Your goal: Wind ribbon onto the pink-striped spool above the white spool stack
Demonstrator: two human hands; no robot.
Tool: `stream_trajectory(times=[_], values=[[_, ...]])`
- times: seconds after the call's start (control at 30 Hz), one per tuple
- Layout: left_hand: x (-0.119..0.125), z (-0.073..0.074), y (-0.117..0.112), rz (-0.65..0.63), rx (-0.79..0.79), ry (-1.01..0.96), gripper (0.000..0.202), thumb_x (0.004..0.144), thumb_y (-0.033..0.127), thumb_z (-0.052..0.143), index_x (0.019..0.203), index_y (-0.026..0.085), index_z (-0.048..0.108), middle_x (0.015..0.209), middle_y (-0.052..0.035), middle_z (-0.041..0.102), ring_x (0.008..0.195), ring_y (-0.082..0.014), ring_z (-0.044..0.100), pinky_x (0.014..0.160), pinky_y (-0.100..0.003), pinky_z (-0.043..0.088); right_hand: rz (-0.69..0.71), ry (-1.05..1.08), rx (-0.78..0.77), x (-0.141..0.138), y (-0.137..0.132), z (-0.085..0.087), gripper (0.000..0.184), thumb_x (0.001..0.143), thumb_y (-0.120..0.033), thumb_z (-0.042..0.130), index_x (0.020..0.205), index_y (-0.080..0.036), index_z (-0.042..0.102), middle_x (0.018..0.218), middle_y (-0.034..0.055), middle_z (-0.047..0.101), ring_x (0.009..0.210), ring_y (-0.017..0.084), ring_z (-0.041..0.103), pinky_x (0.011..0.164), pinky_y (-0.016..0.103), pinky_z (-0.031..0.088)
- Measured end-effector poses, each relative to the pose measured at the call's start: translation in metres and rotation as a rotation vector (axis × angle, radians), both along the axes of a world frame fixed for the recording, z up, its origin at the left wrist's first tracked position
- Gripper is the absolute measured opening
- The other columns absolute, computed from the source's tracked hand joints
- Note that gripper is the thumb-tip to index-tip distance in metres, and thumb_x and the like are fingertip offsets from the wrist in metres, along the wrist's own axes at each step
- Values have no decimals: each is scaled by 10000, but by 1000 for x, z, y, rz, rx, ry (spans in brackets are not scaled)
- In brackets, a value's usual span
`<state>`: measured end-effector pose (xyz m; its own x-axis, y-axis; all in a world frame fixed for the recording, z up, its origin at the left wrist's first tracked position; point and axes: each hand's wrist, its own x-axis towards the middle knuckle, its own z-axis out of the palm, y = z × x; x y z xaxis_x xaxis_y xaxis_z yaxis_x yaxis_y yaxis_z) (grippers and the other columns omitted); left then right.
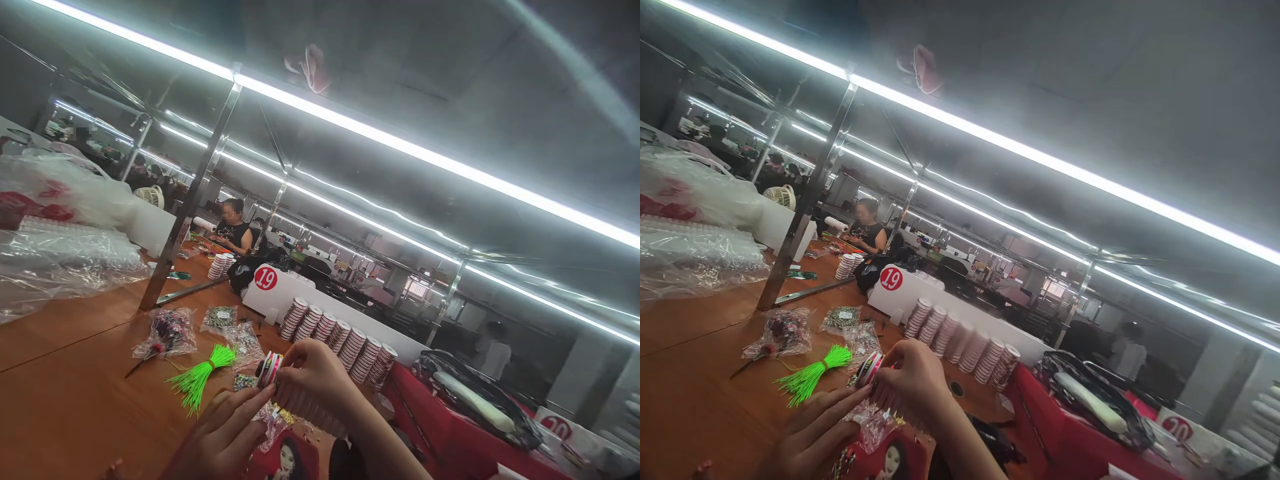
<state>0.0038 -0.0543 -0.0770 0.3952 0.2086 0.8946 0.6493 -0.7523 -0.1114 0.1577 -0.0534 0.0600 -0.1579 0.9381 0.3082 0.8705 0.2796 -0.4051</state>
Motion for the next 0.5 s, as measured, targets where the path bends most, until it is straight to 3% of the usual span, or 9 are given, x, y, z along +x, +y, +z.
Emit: stream_trajectory(times=[0.27, 0.5], values=[[-3, 5, 2, 6, 89, 28, 169, 787, 108, 510, 856, 224, 613, 1164, -15, 648, 1006, -209, 615, 847, -344, 450, 147, -167, -36, -2, 10, 18, 51, 641, -189, 759, 652, -195, 709, 625, -26, 656, 603, 130, 573, 511, 210, 322], [-4, 1, 6, -10, 107, 38, 225, 788, 90, 492, 922, 225, 613, 1180, -6, 639, 1042, -191, 591, 902, -333, 388, 177, -219, -62, -2, 11, 25, 42, 668, -190, 746, 661, -179, 706, 614, -29, 655, 588, 123, 579, 492, 206, 317]])
